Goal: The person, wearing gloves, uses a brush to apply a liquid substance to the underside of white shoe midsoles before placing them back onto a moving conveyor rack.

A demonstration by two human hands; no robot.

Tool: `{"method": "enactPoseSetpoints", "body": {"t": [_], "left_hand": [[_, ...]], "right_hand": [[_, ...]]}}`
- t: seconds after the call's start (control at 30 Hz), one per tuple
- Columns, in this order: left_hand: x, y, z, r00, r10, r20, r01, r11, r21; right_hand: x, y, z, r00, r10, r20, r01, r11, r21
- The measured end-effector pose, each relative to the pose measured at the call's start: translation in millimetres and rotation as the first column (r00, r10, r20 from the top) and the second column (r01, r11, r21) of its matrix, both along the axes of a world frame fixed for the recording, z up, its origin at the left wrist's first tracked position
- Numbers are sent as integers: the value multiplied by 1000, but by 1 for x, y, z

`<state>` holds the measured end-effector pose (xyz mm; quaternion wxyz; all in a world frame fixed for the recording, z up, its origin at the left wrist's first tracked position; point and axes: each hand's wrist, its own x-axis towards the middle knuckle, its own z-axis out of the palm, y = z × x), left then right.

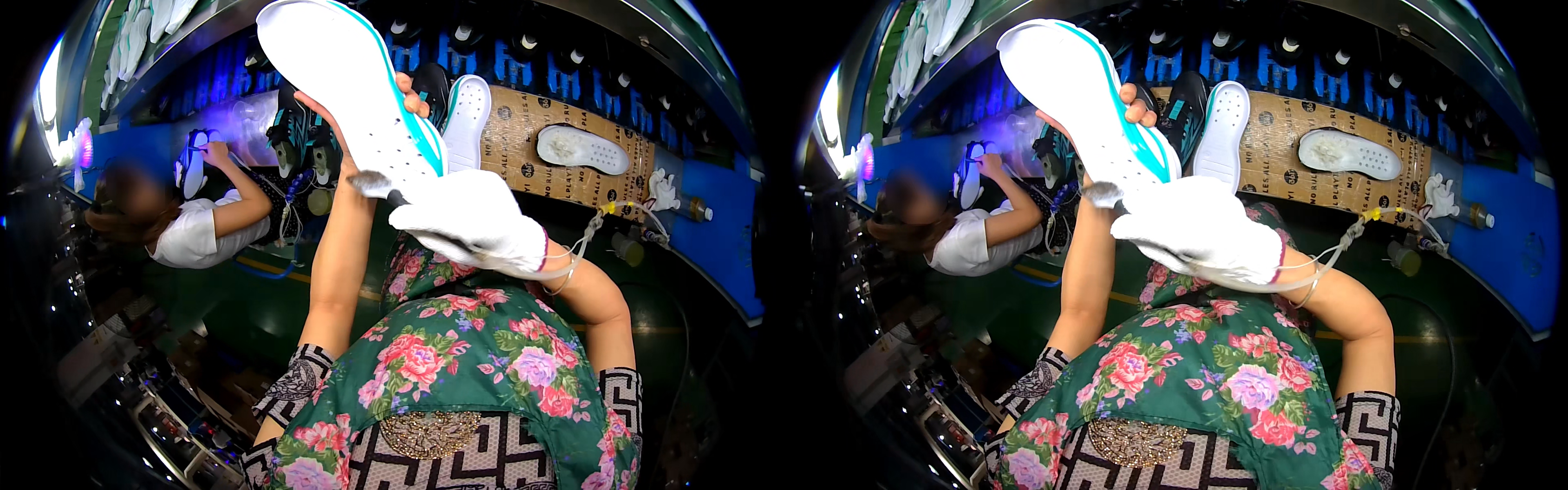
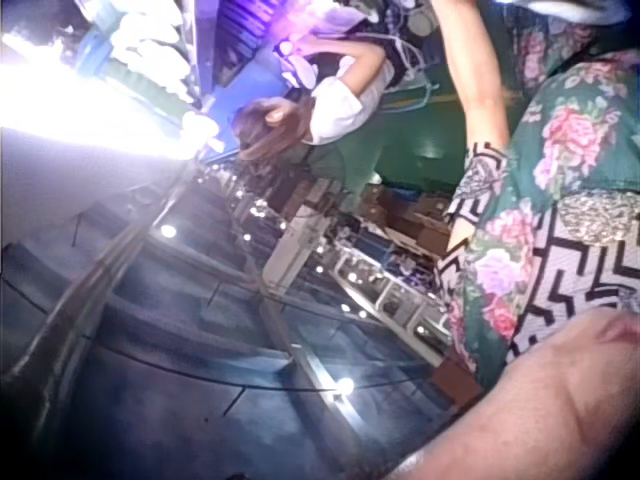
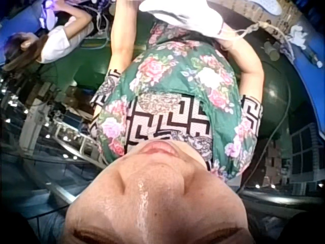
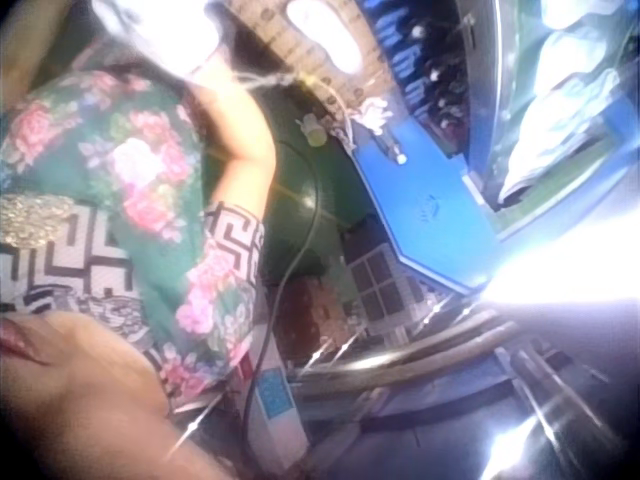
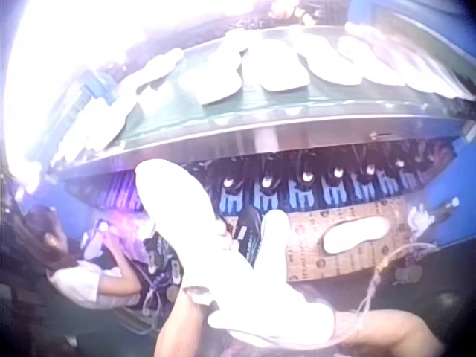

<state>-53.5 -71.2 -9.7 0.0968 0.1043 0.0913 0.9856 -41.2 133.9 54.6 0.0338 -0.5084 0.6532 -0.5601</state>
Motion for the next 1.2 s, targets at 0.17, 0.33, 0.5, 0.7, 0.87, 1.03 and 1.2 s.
{"method": "enactPoseSetpoints", "body": {"t": [0.17,0.33,0.5,0.7,0.87,1.03,1.2], "left_hand": [[-6,-13,-7,998,51,-26,-54,985,-161],[-16,-23,-10,990,-134,43,141,939,-315],[-20,-13,5,925,-333,186,373,891,-260],[-31,-7,8,898,-353,264,440,763,-475],[-40,2,17,898,-147,416,432,484,-761],[-46,7,38,904,-49,425,422,-56,-905],[-55,9,53,869,-129,478,441,-236,-866]], "right_hand": [[-11,2,-3,989,-146,-39,146,989,-5],[1,6,-5,987,111,115,-119,991,62],[-7,4,0,998,-32,-52,34,998,48],[3,4,-5,990,100,-101,-89,990,106],[-6,7,4,994,-7,109,-10,988,155],[-1,6,-3,993,68,-101,-45,976,215],[-18,7,-6,999,-12,37,2,970,244]]}}
